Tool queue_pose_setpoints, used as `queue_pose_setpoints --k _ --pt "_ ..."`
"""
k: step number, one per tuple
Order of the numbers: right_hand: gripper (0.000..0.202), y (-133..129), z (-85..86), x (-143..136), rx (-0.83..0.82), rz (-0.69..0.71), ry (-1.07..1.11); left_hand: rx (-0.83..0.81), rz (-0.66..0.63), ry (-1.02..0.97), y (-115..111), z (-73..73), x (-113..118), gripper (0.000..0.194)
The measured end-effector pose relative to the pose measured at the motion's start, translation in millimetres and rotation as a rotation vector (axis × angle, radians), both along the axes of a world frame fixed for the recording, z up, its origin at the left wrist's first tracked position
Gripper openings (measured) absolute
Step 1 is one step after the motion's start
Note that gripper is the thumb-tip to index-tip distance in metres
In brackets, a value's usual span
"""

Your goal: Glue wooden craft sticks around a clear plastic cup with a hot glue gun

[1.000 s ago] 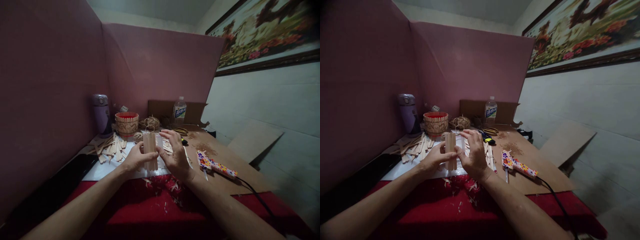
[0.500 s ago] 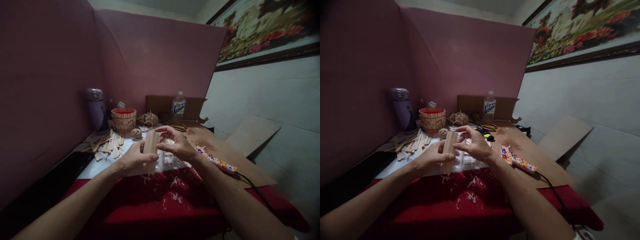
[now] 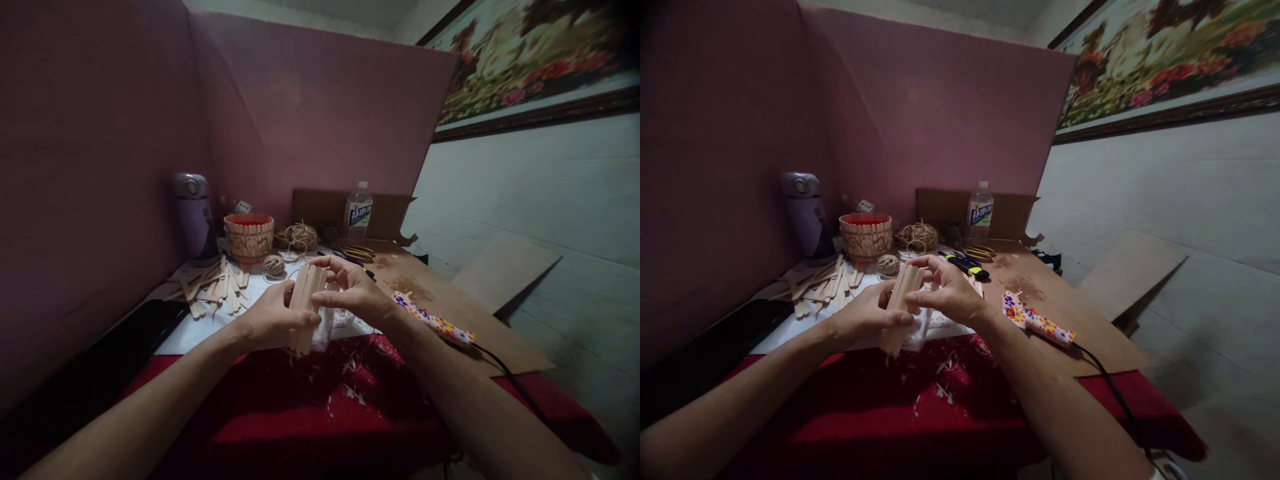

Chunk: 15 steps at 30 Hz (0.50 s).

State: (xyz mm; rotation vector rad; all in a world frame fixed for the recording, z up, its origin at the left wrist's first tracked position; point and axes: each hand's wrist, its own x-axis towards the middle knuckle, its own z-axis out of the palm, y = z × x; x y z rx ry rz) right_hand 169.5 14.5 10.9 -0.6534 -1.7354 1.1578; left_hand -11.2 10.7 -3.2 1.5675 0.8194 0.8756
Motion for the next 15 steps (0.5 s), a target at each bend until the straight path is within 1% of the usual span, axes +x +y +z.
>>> queue_pose_setpoints --k 4,7,9,13,15 --pt "0.054 -0.8 0.1 0.1 -0.089 0.047 0.038 0.004 -0.023 0.037 0.9 -1.4 -0.2 0.055" --pt "0.058 -2.0 0.9 0.1 -0.118 0.049 0.040 0.019 -0.040 0.051 2.4 -3.0 -0.2 0.053" --pt "0.060 -2.5 1.7 0.2 -0.110 0.046 0.038 0.017 -0.045 0.053 3.2 -3.6 -0.3 0.052" --pt "0.057 -3.1 3.8 2.0 -0.056 0.046 0.024 -0.028 -0.060 0.034 3.2 -2.9 -2.0 0.057" --pt "0.055 -3.3 4.8 3.5 -0.037 0.030 0.012 -0.048 -0.100 0.014 2.5 -2.4 -3.7 0.058"
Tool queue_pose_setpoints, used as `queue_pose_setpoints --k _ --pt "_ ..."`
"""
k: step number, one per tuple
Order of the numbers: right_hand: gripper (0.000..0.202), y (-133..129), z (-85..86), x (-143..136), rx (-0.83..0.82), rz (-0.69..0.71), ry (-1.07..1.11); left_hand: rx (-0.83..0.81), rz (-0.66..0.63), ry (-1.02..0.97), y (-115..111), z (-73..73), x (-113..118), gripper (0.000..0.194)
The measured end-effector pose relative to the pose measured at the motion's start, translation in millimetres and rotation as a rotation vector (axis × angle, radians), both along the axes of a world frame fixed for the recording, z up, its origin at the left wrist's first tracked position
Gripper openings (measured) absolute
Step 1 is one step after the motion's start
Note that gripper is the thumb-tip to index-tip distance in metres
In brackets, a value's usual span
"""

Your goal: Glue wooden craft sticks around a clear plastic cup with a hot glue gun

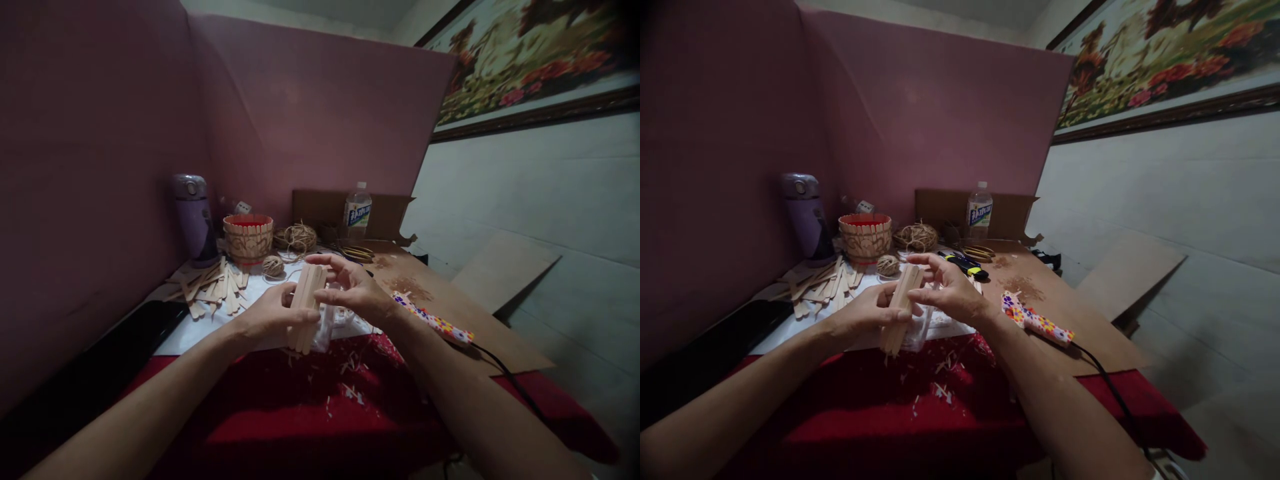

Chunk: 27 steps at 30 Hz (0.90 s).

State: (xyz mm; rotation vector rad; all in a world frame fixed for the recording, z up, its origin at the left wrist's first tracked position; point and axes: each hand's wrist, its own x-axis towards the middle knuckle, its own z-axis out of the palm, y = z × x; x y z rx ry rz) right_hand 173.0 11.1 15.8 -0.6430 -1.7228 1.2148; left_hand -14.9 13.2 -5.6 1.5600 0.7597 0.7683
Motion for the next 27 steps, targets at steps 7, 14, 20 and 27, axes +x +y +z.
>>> queue_pose_setpoints --k 7,14,20,27 --pt "0.055 2 0.6 3 0.001 -0.101 0.027 -0.070 -0.092 -0.137 0 -1.6 -1 0.059" --pt "0.065 1 -1.1 -1 -0.031 -0.123 0.080 -0.028 0.016 -0.087 -1 0.4 3 0.057" --pt "0.074 0 -1.1 -4 -0.092 -0.108 0.152 -0.038 0.022 -0.109 -5 4.0 7 0.057" --pt "0.077 0 0.4 -4 -0.105 -0.142 0.172 -0.084 -0.028 -0.163 -6 3.5 4 0.067"
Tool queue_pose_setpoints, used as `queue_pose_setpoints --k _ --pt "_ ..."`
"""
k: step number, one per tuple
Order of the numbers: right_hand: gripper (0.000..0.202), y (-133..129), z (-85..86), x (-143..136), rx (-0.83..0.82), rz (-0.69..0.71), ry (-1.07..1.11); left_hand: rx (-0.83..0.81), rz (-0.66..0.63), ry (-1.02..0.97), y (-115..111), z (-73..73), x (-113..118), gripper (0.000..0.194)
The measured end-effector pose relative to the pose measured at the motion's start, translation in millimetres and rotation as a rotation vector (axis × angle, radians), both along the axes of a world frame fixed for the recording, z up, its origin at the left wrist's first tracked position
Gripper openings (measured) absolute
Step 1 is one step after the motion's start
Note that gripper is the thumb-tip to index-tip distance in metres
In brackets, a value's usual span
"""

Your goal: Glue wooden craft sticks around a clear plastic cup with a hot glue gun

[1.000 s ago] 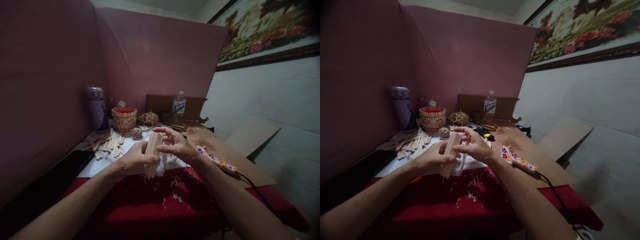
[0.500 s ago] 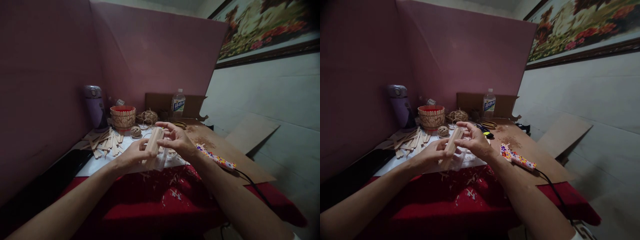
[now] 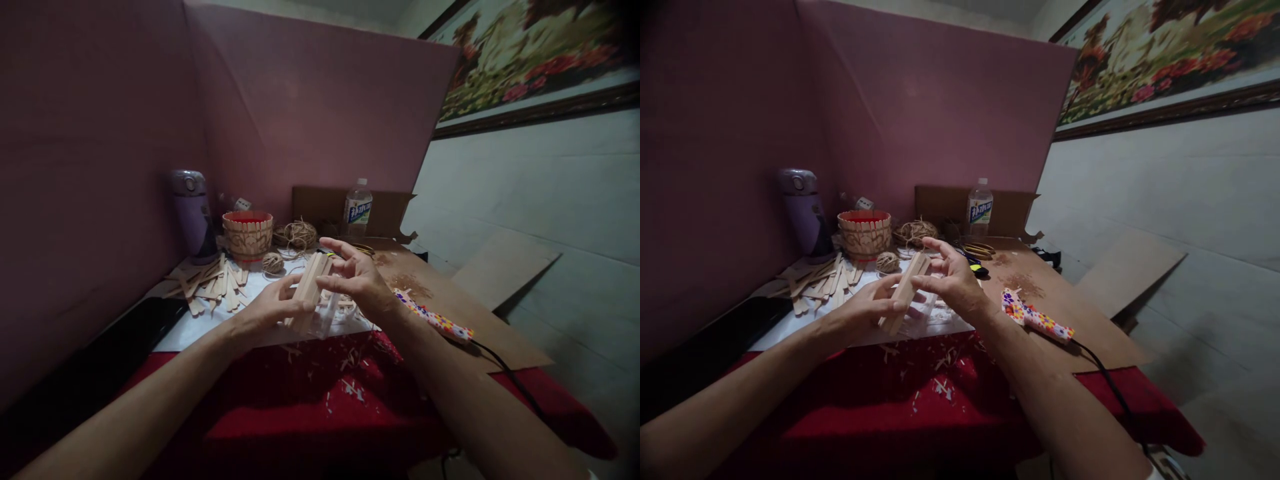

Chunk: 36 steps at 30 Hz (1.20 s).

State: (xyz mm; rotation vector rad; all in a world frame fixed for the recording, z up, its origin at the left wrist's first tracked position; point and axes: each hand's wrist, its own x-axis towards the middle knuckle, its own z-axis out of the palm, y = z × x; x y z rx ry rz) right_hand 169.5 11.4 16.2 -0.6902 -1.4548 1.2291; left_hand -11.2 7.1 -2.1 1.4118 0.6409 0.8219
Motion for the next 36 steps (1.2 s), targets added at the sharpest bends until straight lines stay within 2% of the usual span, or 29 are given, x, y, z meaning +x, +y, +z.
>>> queue_pose_setpoints --k 3,7,12,17,21,25,36 --pt "0.077 0 0.7 1 0.018 -0.053 0.001 0.013 0.014 -0.005 2 -1.1 -3 0.075" --pt "0.085 0 1.7 4 -0.012 -0.049 -0.091 0.028 0.104 0.072 3 -0.3 -4 0.086" --pt "0.098 3 1.4 10 0.050 -0.110 -0.274 0.106 0.188 0.121 4 0.0 -3 0.084" --pt "0.098 3 9.6 17 -0.097 0.031 -0.240 0.109 0.052 0.119 4 -2.1 -2 0.078" --pt "0.106 3 10.8 20 -0.188 0.066 -0.256 0.055 -0.024 0.080 1 0.3 -1 0.073" --pt "0.116 5 2.0 17 -0.156 0.046 -0.253 0.046 0.009 0.082 0 2.5 0 0.072" --pt "0.104 2 -2.8 12 -0.183 0.038 -0.174 0.136 0.073 0.144 1 -2.2 0 0.069"
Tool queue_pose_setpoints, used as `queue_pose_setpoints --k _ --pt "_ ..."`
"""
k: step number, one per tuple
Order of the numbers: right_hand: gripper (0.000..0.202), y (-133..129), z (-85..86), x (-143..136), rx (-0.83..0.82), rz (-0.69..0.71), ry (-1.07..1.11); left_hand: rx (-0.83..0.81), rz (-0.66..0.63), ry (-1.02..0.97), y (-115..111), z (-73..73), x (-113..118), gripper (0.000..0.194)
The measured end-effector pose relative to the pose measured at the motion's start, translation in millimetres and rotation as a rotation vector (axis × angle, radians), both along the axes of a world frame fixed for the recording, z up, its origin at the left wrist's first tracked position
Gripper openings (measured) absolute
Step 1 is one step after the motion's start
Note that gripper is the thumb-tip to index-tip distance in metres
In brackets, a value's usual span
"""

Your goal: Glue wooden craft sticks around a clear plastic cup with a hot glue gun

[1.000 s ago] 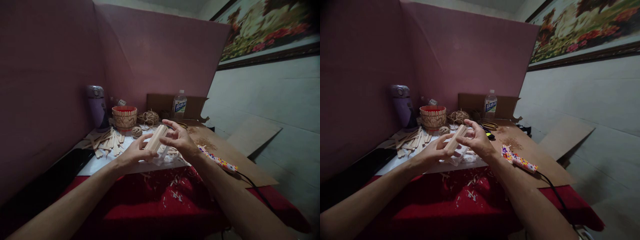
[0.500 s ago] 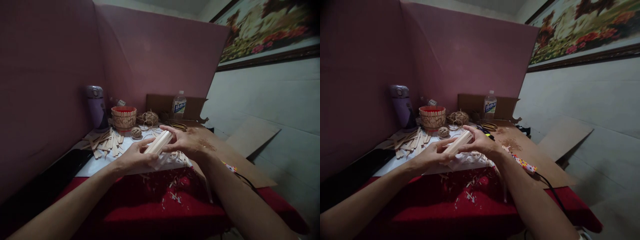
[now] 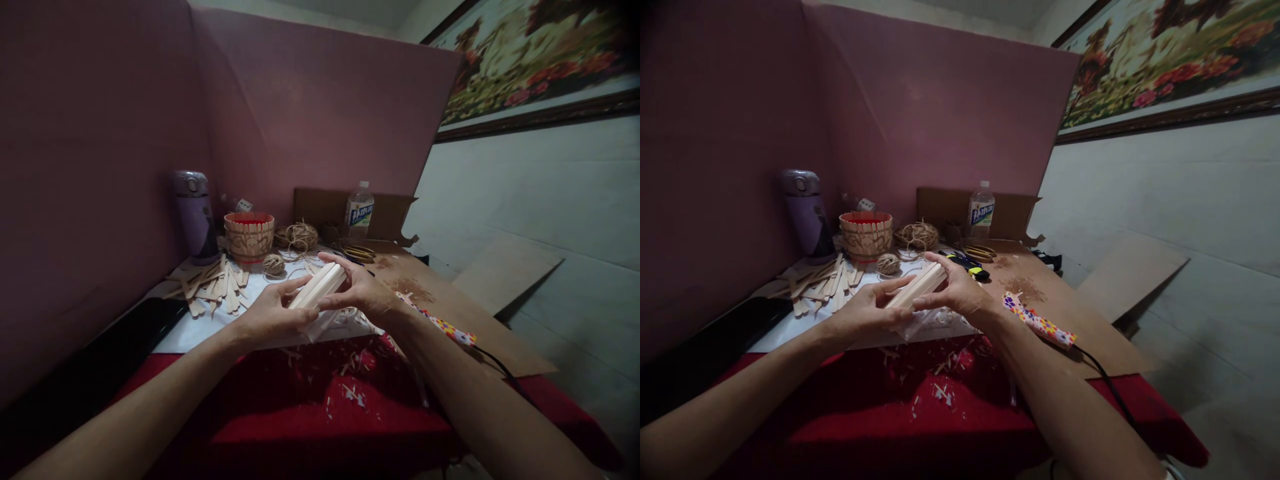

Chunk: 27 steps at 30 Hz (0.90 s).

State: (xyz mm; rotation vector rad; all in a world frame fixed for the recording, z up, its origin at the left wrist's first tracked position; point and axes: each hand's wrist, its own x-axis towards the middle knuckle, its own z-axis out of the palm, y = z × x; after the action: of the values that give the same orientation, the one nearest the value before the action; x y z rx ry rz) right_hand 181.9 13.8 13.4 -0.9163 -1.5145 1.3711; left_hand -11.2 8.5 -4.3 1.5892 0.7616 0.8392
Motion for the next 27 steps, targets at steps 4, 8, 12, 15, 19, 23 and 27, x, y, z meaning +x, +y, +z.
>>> queue_pose_setpoints --k 4,8,12,15,19,23,27 --pt "0.102 -1.8 1.1 -1.8 -0.021 0.001 0.034 -0.009 -0.005 -0.008 0.2 -0.3 0.5 0.068" --pt "0.102 -4.2 2.7 -3.8 -0.032 -0.010 0.064 -0.024 -0.015 -0.029 -1.1 1.2 1.9 0.065" --pt "0.098 -5.6 2.6 -4.5 -0.019 -0.012 0.068 -0.038 -0.017 -0.025 -2.0 2.0 2.4 0.065" --pt "0.096 -5.9 1.8 -4.4 -0.009 -0.031 0.057 -0.046 -0.027 -0.021 -2.0 1.4 2.2 0.067" --pt "0.093 -6.6 1.1 -4.7 -0.004 -0.034 0.053 -0.047 -0.013 -0.018 -1.1 -0.5 2.6 0.069" --pt "0.088 -7.4 1.0 -5.2 0.013 -0.040 0.067 -0.029 -0.002 -0.029 1.3 -4.4 2.3 0.069" --pt "0.084 -6.9 0.8 -3.8 0.037 -0.038 0.063 -0.037 -0.004 -0.031 3.2 -5.2 -0.3 0.074"
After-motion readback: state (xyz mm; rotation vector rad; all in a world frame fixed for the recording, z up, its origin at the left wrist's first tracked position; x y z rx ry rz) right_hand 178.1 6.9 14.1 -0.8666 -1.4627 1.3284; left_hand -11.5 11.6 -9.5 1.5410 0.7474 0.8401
